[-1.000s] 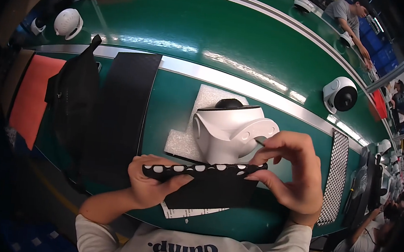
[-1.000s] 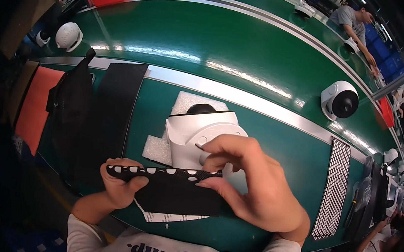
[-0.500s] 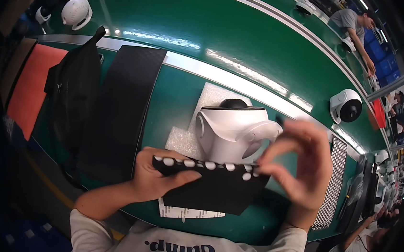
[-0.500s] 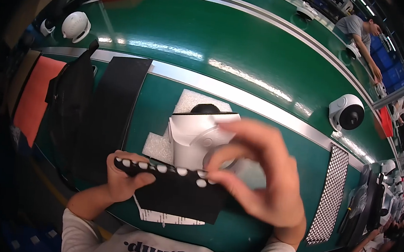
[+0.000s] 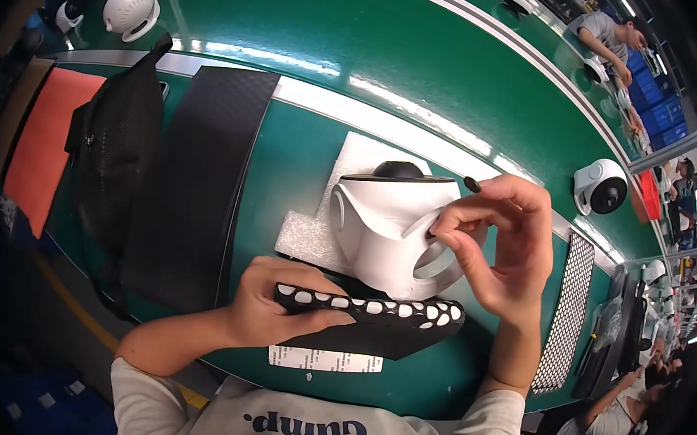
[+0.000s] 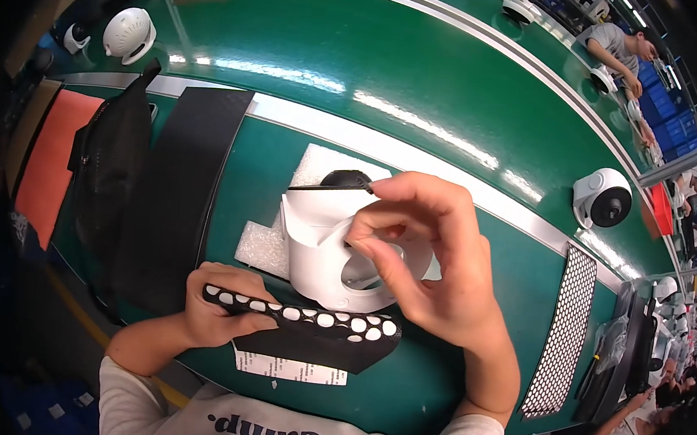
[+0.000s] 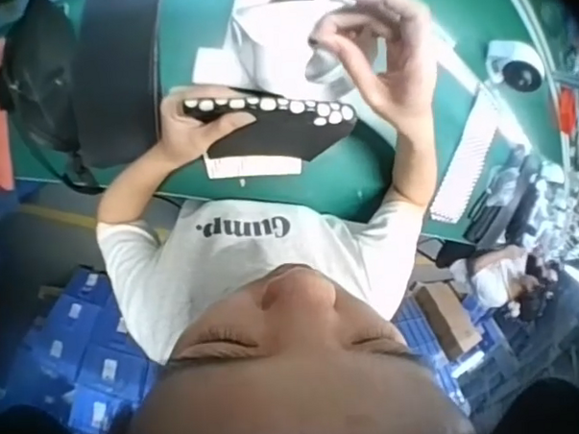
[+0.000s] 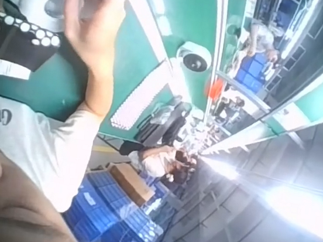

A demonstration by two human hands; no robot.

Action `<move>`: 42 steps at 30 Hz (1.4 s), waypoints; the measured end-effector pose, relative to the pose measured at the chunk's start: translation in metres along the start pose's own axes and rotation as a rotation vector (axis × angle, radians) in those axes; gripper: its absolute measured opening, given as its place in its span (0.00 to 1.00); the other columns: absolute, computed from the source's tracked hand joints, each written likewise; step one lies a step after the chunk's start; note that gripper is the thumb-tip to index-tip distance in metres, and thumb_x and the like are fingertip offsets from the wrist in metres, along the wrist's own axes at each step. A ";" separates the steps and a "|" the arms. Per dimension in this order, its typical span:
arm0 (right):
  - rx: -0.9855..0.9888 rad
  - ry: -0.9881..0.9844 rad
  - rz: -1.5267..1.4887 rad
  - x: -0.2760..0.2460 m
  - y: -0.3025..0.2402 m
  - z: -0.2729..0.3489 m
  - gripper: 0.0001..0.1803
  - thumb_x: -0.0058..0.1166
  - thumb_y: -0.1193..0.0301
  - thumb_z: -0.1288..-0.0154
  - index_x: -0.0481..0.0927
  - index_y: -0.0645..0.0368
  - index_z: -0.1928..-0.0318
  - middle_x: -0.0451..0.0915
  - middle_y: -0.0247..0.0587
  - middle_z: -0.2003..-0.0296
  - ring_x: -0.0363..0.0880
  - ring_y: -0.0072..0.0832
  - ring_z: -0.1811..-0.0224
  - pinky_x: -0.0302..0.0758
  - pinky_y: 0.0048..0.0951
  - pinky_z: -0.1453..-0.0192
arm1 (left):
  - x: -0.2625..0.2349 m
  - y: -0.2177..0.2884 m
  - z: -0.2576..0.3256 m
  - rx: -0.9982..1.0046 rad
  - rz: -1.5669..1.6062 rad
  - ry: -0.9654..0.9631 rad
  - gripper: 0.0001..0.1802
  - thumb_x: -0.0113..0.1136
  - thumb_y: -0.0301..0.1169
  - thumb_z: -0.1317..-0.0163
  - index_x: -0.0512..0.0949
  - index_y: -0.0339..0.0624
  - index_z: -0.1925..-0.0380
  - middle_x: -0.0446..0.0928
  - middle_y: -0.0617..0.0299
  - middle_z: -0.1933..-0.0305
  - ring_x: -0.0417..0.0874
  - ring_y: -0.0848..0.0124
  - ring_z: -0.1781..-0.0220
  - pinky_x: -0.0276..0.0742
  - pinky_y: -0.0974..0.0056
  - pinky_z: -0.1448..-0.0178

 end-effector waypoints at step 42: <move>0.149 0.119 0.280 -0.036 0.036 0.017 0.05 0.55 0.82 0.52 0.72 0.66 0.75 0.76 0.43 0.72 0.75 0.27 0.69 0.71 0.23 0.65 | 0.001 -0.016 -0.018 0.116 -0.165 -0.115 0.12 0.68 0.27 0.64 0.81 0.46 0.73 0.57 0.45 0.39 0.49 0.50 0.33 0.45 0.51 0.35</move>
Point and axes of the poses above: each hand's wrist, its own z-axis away from the middle knuckle, its own x-axis out of the palm, y = z × x, the point moved 10 cm from there along -z, towards the middle knuckle
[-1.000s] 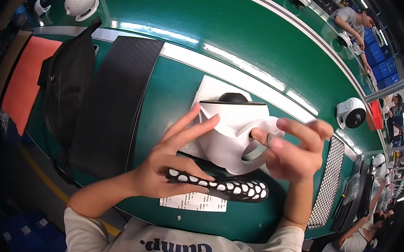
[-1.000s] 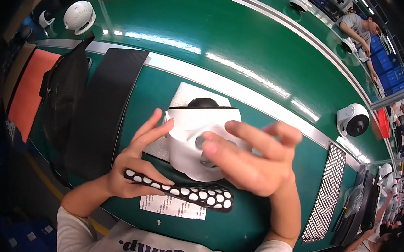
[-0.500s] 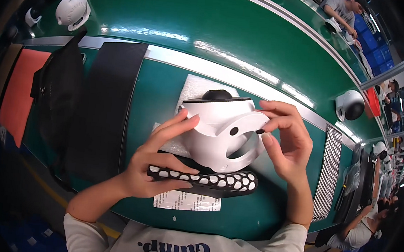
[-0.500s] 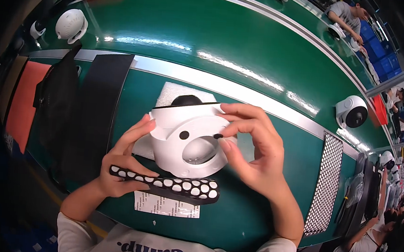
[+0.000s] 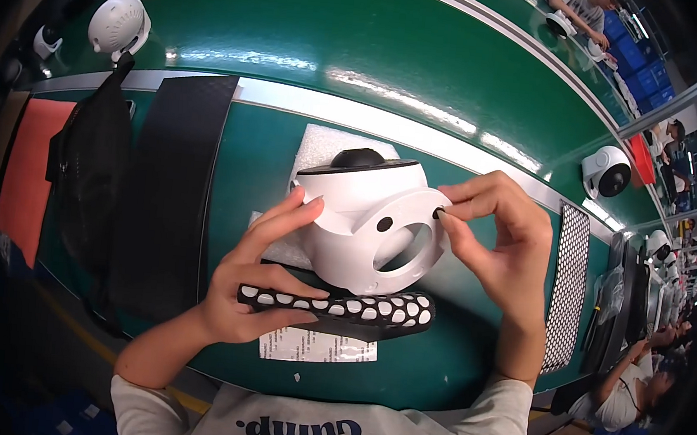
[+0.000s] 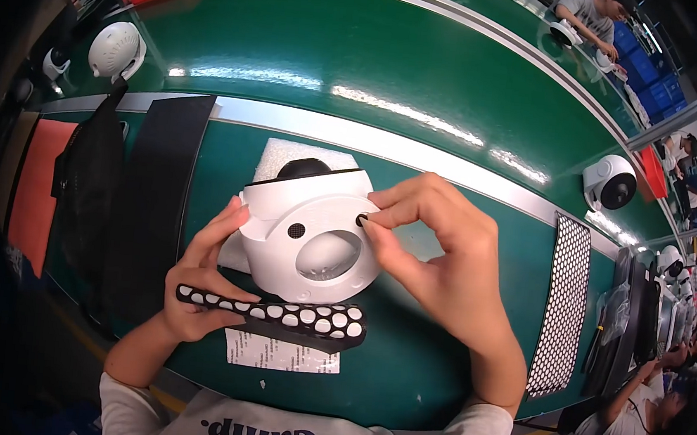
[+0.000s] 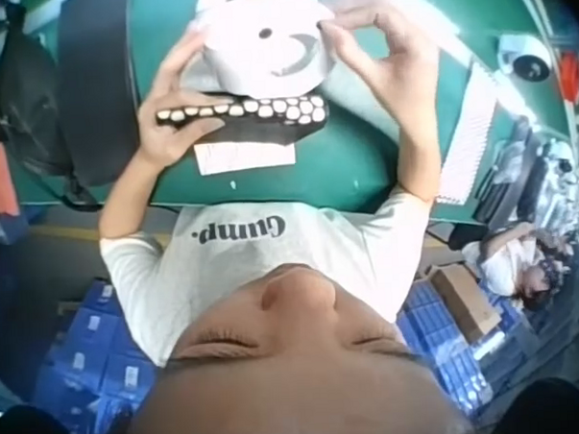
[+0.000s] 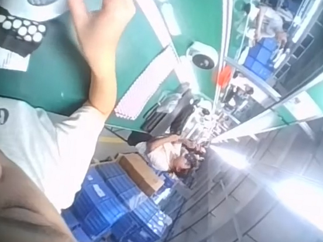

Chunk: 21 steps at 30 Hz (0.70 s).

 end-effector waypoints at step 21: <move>-0.380 -0.175 0.342 0.057 -0.079 0.008 0.15 0.53 0.72 0.62 0.78 0.59 0.67 0.70 0.32 0.73 0.64 0.26 0.73 0.55 0.23 0.75 | -0.028 0.017 0.014 0.006 -0.146 0.281 0.10 0.68 0.20 0.63 0.74 0.33 0.82 0.69 0.63 0.84 0.69 0.76 0.85 0.61 0.74 0.82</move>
Point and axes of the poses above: each hand's wrist, its own z-axis away from the middle knuckle, its own x-axis out of the palm, y = z × x, the point moved 10 cm from there along -z, towards the middle knuckle
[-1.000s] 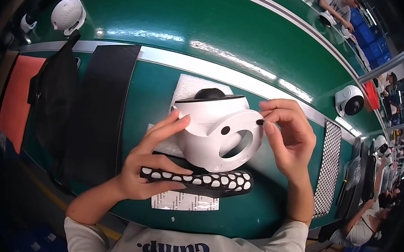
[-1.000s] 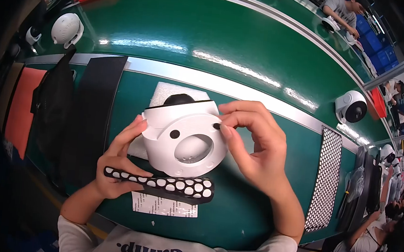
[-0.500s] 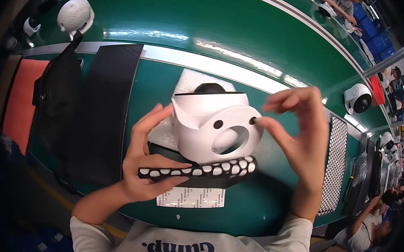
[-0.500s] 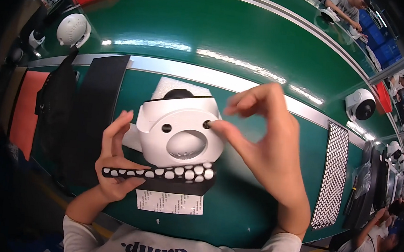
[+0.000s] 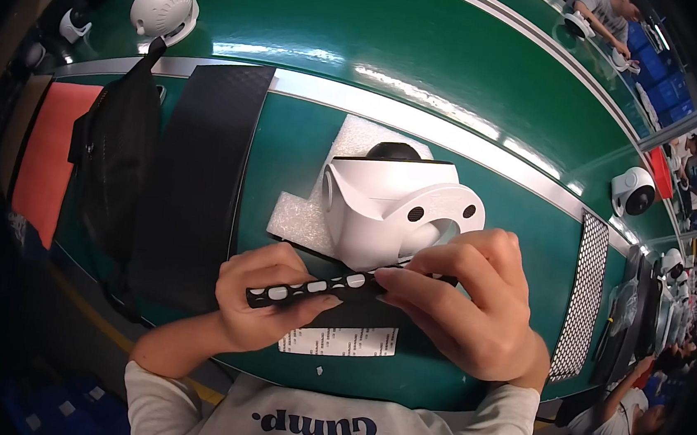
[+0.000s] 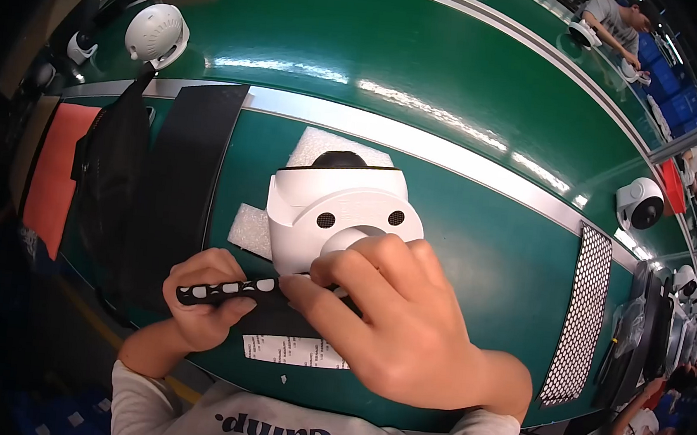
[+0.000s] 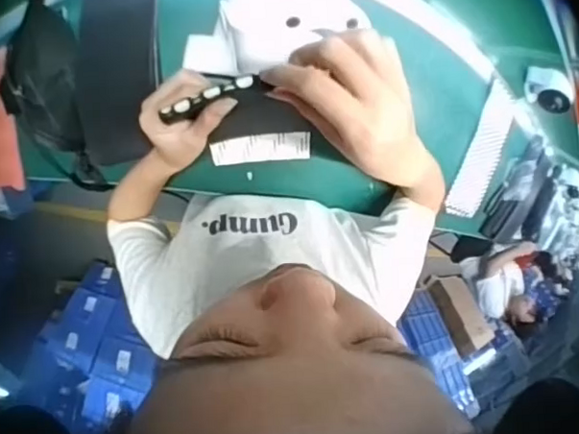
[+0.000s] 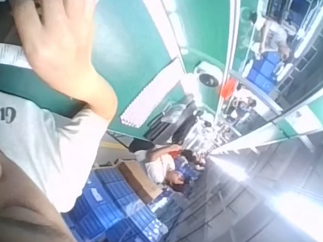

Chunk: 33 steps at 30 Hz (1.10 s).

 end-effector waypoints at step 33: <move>0.352 0.072 -0.634 0.027 0.055 0.042 0.18 0.51 0.90 0.52 0.63 0.66 0.61 0.73 0.44 0.67 0.69 0.23 0.74 0.69 0.21 0.70 | 0.064 -0.018 0.005 -0.278 0.599 -0.561 0.10 0.62 0.18 0.60 0.78 0.30 0.73 0.61 0.38 0.46 0.67 0.51 0.43 0.61 0.50 0.40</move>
Point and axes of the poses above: each hand's wrist, its own z-axis away from the middle knuckle, its own x-axis out of the palm, y = z × x, the point moved 10 cm from there along -z, towards the middle knuckle
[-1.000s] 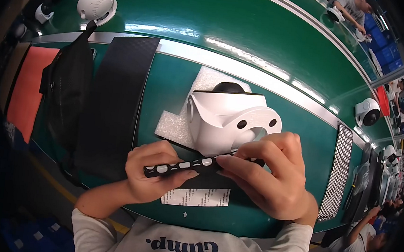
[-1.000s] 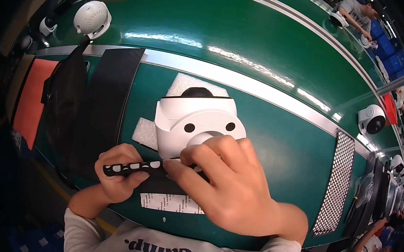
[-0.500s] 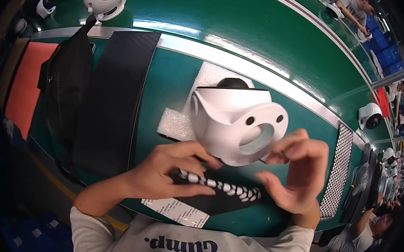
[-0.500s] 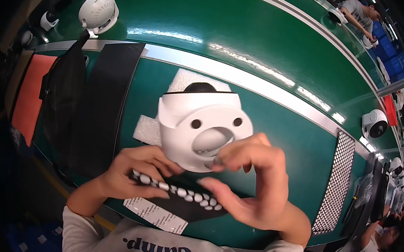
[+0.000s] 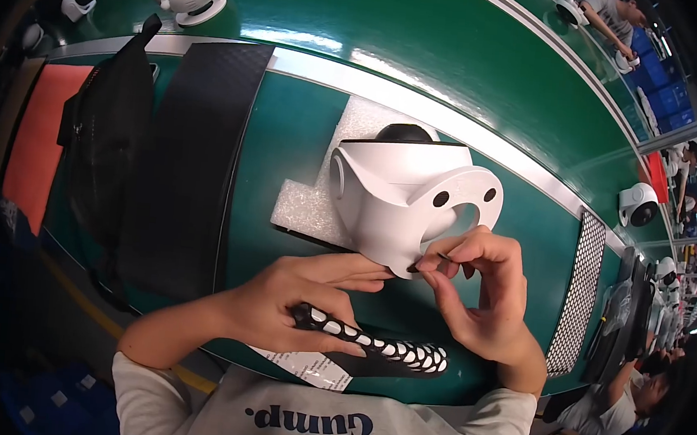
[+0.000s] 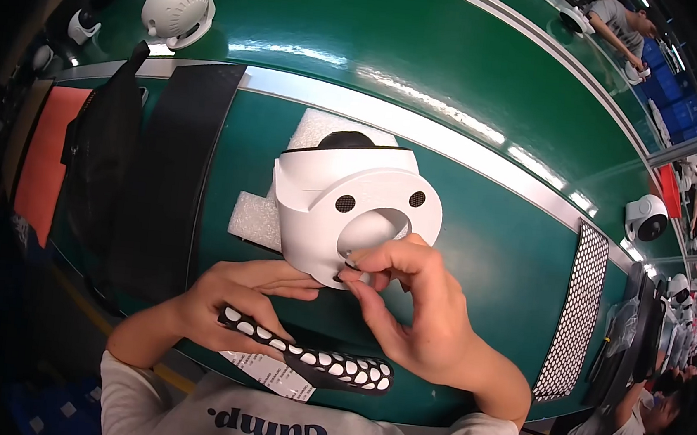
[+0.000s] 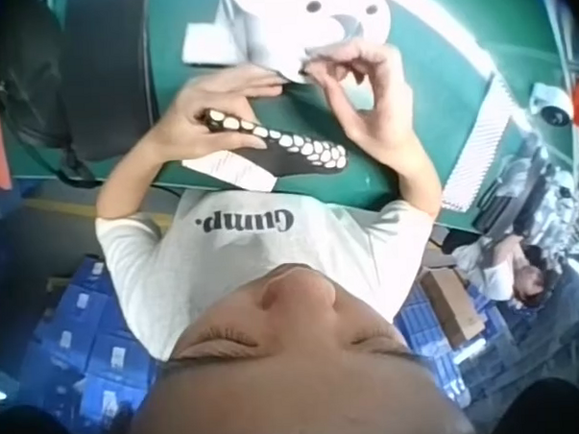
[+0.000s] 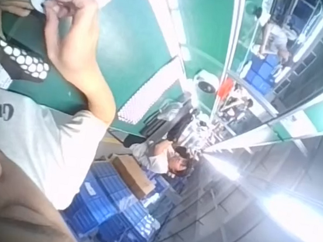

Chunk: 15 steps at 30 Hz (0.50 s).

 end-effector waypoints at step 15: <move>-0.093 -0.073 -0.028 0.001 -0.007 -0.008 0.18 0.51 0.90 0.54 0.62 0.63 0.63 0.74 0.47 0.69 0.71 0.27 0.71 0.69 0.22 0.68 | -0.005 -0.001 -0.003 0.037 0.037 0.013 0.09 0.63 0.16 0.60 0.78 0.28 0.75 0.61 0.36 0.46 0.68 0.49 0.45 0.63 0.52 0.41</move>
Point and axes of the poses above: each hand's wrist, its own z-axis away from the middle knuckle, its own x-axis out of the palm, y = z × x, the point moved 10 cm from there along -z, towards the middle knuckle
